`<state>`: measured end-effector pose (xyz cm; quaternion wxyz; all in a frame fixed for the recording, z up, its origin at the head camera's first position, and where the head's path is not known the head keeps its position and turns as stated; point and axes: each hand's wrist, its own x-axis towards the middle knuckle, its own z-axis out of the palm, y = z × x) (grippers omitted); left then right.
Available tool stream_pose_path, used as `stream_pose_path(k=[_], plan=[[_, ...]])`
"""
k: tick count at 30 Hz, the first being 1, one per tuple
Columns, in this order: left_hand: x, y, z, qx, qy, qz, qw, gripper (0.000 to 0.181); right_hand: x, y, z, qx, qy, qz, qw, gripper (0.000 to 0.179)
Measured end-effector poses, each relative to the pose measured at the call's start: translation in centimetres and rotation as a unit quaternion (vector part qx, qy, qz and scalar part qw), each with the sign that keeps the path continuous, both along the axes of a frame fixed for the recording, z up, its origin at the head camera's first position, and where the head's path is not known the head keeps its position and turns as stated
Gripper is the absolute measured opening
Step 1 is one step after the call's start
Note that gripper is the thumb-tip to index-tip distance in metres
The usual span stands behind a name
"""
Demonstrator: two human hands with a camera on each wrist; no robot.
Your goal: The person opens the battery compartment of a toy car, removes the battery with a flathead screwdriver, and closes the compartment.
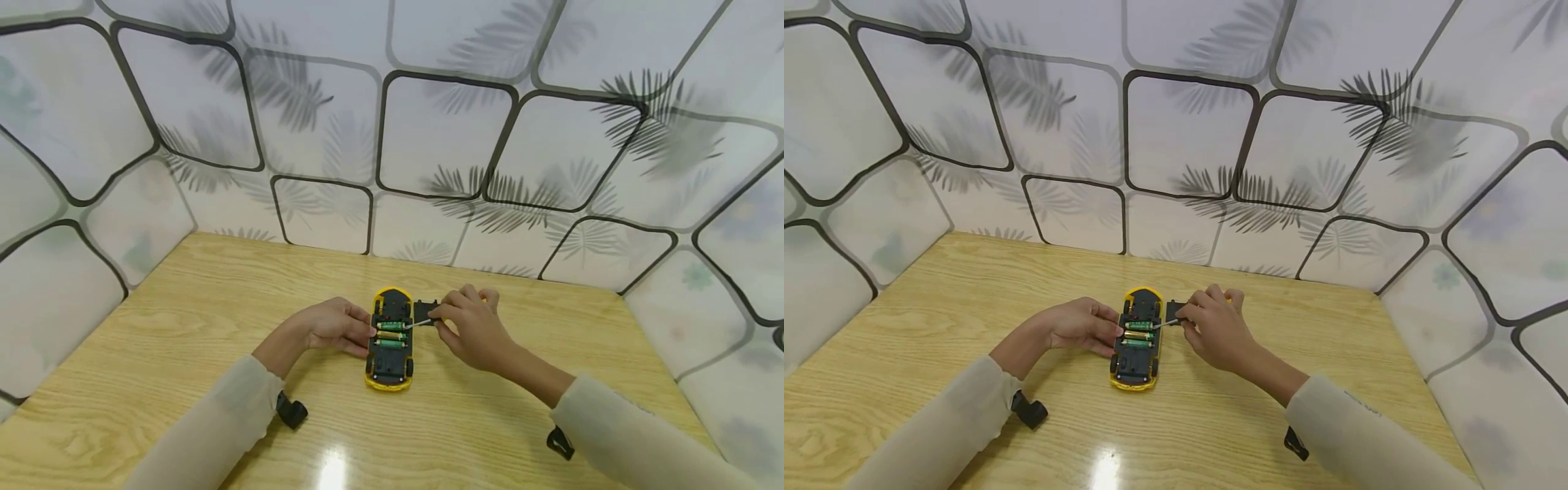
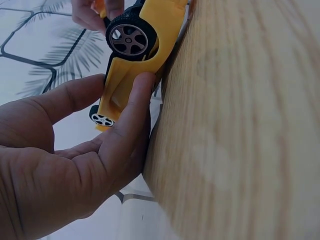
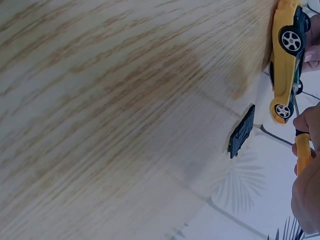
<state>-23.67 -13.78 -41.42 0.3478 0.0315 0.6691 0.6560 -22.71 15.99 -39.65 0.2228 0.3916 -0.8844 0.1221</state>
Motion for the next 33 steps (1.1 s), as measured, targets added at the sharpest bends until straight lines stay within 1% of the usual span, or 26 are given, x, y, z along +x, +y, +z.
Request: stream_pose_path(k=[4, 8, 12, 19, 25, 28, 33], plan=[[0.0, 0.0, 0.1, 0.001, -0.001, 0.002, 1.0, 0.059, 0.0, 0.1, -0.2, -0.008, -0.006, 0.001, 1.0, 0.013], [0.0, 0.1, 0.2, 0.0, -0.001, 0.004, 1.0, 0.057, 0.0, 0.1, -0.2, -0.007, -0.001, 0.003, 1.0, 0.013], [0.0, 0.1, 0.2, -0.001, 0.0, 0.005, 1.0, 0.055, 0.0, 0.1, -0.1, -0.002, 0.003, 0.002, 1.0, 0.013], [0.0, 0.1, 0.0, 0.002, -0.001, 0.008, 1.0, 0.057, 0.3, 0.1, 0.4, 0.011, 0.009, 0.003, 0.9999, 0.014], [0.1, 0.0, 0.0, 0.003, 0.001, 0.003, 1.0, 0.053, 0.7, 0.2, 0.8, 0.025, 0.009, -0.002, 0.9996, 0.014], [0.1, 0.0, 0.0, 0.003, 0.001, 0.002, 1.0, 0.054, 0.9, 0.1, 1.0, 0.035, 0.009, 0.001, 0.9993, 0.013], [0.0, 0.1, 0.0, 0.004, 0.0, 0.001, 1.0, 0.055, 1.2, -0.1, 1.5, 0.067, 0.02, 0.006, 0.9975, 0.012]])
